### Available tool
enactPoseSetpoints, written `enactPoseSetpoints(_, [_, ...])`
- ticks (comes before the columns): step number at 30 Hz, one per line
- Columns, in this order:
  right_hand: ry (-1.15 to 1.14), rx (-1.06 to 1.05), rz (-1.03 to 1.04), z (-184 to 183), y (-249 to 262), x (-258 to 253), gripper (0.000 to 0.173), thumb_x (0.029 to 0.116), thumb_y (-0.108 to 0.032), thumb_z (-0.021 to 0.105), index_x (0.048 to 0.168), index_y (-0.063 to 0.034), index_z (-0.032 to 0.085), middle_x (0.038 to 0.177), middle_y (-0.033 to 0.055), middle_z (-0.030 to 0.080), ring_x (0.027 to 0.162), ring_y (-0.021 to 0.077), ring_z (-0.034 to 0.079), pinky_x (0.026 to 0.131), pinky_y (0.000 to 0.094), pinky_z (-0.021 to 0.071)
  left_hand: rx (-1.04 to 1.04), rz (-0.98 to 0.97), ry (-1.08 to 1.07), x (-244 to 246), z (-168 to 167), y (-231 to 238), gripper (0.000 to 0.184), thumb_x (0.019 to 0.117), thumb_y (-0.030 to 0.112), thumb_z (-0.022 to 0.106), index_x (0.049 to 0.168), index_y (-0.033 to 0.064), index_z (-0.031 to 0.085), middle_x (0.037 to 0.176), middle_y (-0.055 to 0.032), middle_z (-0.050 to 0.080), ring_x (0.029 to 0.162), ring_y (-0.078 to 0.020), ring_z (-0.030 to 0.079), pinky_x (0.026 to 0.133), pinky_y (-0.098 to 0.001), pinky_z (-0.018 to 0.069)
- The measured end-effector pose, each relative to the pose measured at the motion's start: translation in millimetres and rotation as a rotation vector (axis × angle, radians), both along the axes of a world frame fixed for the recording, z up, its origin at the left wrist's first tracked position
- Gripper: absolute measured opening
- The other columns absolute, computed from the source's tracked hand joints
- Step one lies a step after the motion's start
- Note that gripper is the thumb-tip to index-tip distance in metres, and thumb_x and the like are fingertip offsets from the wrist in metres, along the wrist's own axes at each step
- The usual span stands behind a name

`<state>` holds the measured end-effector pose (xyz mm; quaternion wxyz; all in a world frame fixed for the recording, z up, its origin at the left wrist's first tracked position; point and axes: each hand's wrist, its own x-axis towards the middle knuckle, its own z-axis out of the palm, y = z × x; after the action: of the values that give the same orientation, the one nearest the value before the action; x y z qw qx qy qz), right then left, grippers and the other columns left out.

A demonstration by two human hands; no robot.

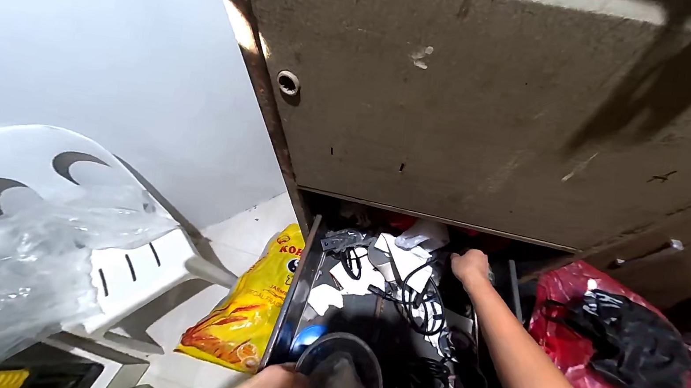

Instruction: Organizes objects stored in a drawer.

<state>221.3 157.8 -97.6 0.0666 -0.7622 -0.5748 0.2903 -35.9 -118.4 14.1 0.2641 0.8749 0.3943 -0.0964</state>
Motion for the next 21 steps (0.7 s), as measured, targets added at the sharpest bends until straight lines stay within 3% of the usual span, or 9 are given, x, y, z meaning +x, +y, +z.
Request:
enactPoseSetpoints(2, [0.075,0.219,0.181,4,-32,-5,0.041,0.0999,-0.015,0.062,0.134,0.0057,0.059,0.138,0.0336,0.052,0.131,0.0496,0.05,0.108,0.0614,0.0425,-0.219,0.012,0.163,10,10,2,0.032,0.0979,-0.007,0.051,0.12,0.0035,0.072,0.107,-0.0229,0.072,0.105,-0.0444,0.068,0.089,-0.0599,0.0525])
enactPoseSetpoints(3, [0.078,0.254,0.314,10,-49,-5,0.036,0.1005,-0.014,0.06,0.131,0.004,0.061,0.131,0.0308,0.057,0.123,0.0482,0.056,0.104,0.0612,0.046,-0.246,0.011,0.171,10,4,0,0.034,0.0978,-0.007,0.051,0.123,0.0042,0.071,0.108,-0.0235,0.072,0.106,-0.0446,0.067,0.091,-0.0596,0.0515])
enactPoseSetpoints(5, [-0.012,-0.003,0.514,27,-74,0,0.025,0.104,-0.018,0.055,0.116,0.001,0.066,0.109,0.0231,0.068,0.104,0.0388,0.067,0.092,0.0582,0.0516,-0.134,0.012,0.031,2,-27,-13,0.026,0.0956,-0.005,0.056,0.113,0.0039,0.073,0.091,-0.0214,0.073,0.094,-0.0423,0.071,0.087,-0.058,0.054])
enactPoseSetpoints(7, [-0.2,-0.435,0.634,35,-76,15,0.03,0.104,-0.018,0.053,0.119,0.0042,0.066,0.107,0.0236,0.068,0.096,0.0349,0.068,0.09,0.055,0.0527,-0.111,0.011,0.002,0,-39,-17,0.021,0.096,-0.003,0.057,0.108,0.0022,0.074,0.088,-0.0211,0.073,0.091,-0.042,0.071,0.088,-0.0584,0.0537])
enactPoseSetpoints(10, [-0.463,-0.665,0.722,3,-75,43,0.042,0.0998,-0.022,0.063,0.133,0.004,0.061,0.136,0.0315,0.058,0.126,0.0468,0.057,0.104,0.0657,0.0432,-0.229,-0.022,0.142,6,-34,-11,0.02,0.0973,-0.004,0.055,0.108,-0.0011,0.072,0.095,-0.0235,0.071,0.097,-0.0437,0.068,0.092,-0.0591,0.051])
enactPoseSetpoints(12, [-0.498,-0.61,0.722,-26,-83,55,0.067,0.093,-0.024,0.075,0.151,-0.0062,0.046,0.155,0.0319,0.039,0.134,0.0515,0.05,0.105,0.0679,0.0432,-0.3,-0.048,0.243,12,-33,-7,0.022,0.0994,-0.005,0.051,0.11,-0.0036,0.07,0.099,-0.0252,0.07,0.101,-0.0444,0.067,0.093,-0.0588,0.0496])
enactPoseSetpoints(13, [-0.509,-0.581,0.716,-35,-86,56,0.072,0.0916,-0.023,0.076,0.154,-0.0086,0.043,0.158,0.0308,0.035,0.134,0.0517,0.05,0.104,0.0673,0.045,-0.328,-0.052,0.289,15,-34,-7,0.022,0.1002,-0.005,0.049,0.11,-0.005,0.069,0.1,-0.0257,0.069,0.102,-0.0446,0.066,0.095,-0.0587,0.0487])
enactPoseSetpoints(17, [-0.314,-0.553,0.684,-29,-72,60,0.055,0.0925,-0.016,0.074,0.142,-0.0008,0.056,0.141,0.0278,0.056,0.133,0.0432,0.053,0.111,0.06,0.0403,-0.371,-0.053,0.381,20,-32,-5,0.021,0.1014,-0.004,0.046,0.104,-0.0093,0.067,0.104,-0.0271,0.068,0.107,-0.045,0.064,0.098,-0.0584,0.046])
enactPoseSetpoints(21, [0.17,-0.399,0.277,-28,-70,56,0.053,0.0943,-0.016,0.075,0.138,0.003,0.051,0.128,0.0272,0.061,0.116,0.0363,0.063,0.101,0.0505,0.0502,-0.419,-0.065,0.443,24,-26,0,0.024,0.1034,-0.003,0.043,0.11,-0.0101,0.065,0.112,-0.0269,0.067,0.115,-0.0438,0.062,0.104,-0.0559,0.0433])
